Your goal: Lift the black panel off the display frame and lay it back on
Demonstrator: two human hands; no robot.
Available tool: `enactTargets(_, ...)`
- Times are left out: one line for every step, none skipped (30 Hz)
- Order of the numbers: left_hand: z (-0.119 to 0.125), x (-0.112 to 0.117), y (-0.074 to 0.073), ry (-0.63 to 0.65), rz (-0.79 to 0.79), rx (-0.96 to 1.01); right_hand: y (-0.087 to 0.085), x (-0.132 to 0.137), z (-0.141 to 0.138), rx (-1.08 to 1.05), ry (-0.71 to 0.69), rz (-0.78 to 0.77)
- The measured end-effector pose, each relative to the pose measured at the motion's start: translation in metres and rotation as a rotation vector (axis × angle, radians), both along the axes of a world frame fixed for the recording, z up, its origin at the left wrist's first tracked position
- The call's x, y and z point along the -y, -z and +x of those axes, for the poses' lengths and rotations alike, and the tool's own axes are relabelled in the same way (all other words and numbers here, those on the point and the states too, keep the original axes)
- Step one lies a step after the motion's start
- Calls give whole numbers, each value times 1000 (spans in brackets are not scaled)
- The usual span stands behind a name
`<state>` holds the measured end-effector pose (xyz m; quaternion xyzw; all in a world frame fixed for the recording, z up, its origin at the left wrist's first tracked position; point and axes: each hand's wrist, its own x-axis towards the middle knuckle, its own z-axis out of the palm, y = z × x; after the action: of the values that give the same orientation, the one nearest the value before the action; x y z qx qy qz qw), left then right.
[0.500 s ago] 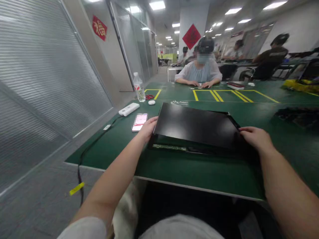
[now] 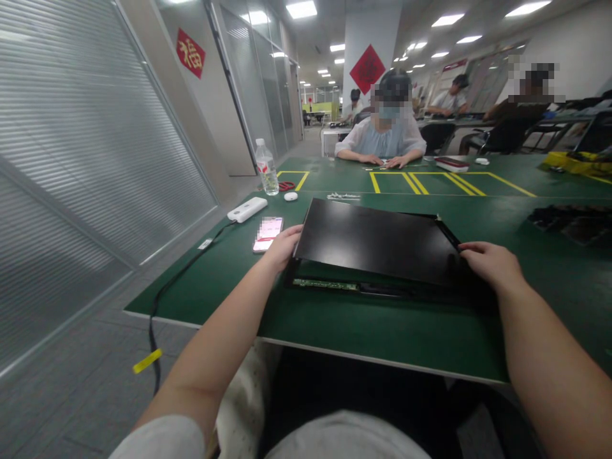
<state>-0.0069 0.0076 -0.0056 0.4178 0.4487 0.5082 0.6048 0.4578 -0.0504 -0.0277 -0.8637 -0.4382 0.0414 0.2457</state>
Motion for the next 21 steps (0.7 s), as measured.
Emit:
enactTargets(0, 0, 0, -2, 7, -5, 0, 0, 0, -1, 1, 2)
enactTargets(0, 1, 0, -11, 19, -11, 0, 0, 0, -2, 2, 4)
enactTargets(0, 2, -1, -22, 33, -14, 0, 0, 0, -2, 3, 8)
enactTargets(0, 2, -2, -32, 47, -14, 0, 0, 0, -3, 3, 11)
enactTargets(1, 3, -3, -32, 60, -6, 0, 0, 0, -4, 2, 15)
enactTargets(2, 4, -4, -22, 72, 11, 0, 0, 1, -6, 0, 19)
enactTargets(3, 5, -6, 0, 85, 37, 0, 0, 1, -8, -2, 22)
enactTargets(4, 6, -7, 29, 101, 69, 0, 0, 1, -11, -4, 24)
enactTargets(5, 6, -9, 61, 121, 107, 0, 0, 0, -14, -6, 26)
enactTargets(6, 7, -10, 91, 142, 145, 1, 0, 0, -18, -7, 29)
enactTargets(6, 8, -11, 116, 165, 176, 1, 0, 0, -23, -8, 33)
enactTargets(7, 9, -12, 138, 189, 195, 1, 0, 0, -28, -9, 37)
enactTargets(7, 10, -13, 158, 214, 201, 1, 0, -1, -32, -8, 42)
enactTargets(6, 11, -13, 175, 238, 195, 2, 0, -1, -35, -6, 46)
enactTargets(6, 12, -14, 188, 258, 183, 2, 1, -1, -39, -4, 50)
enactTargets(5, 13, -14, 196, 273, 167, 2, 1, -1, -44, -3, 54)
enactTargets(5, 15, -14, 201, 282, 155, 2, 1, -2, -51, -4, 57)
enactTargets(4, 16, -14, 199, 285, 148, 2, 1, -2, -60, -5, 59)
enactTargets(4, 16, -14, 194, 285, 144, 2, 1, -2, -72, -7, 62)
enactTargets(4, 17, -14, 189, 287, 142, 2, 1, -2, -85, -6, 64)
enactTargets(4, 18, -14, 185, 293, 141, 1, 1, -2, -99, -4, 65)
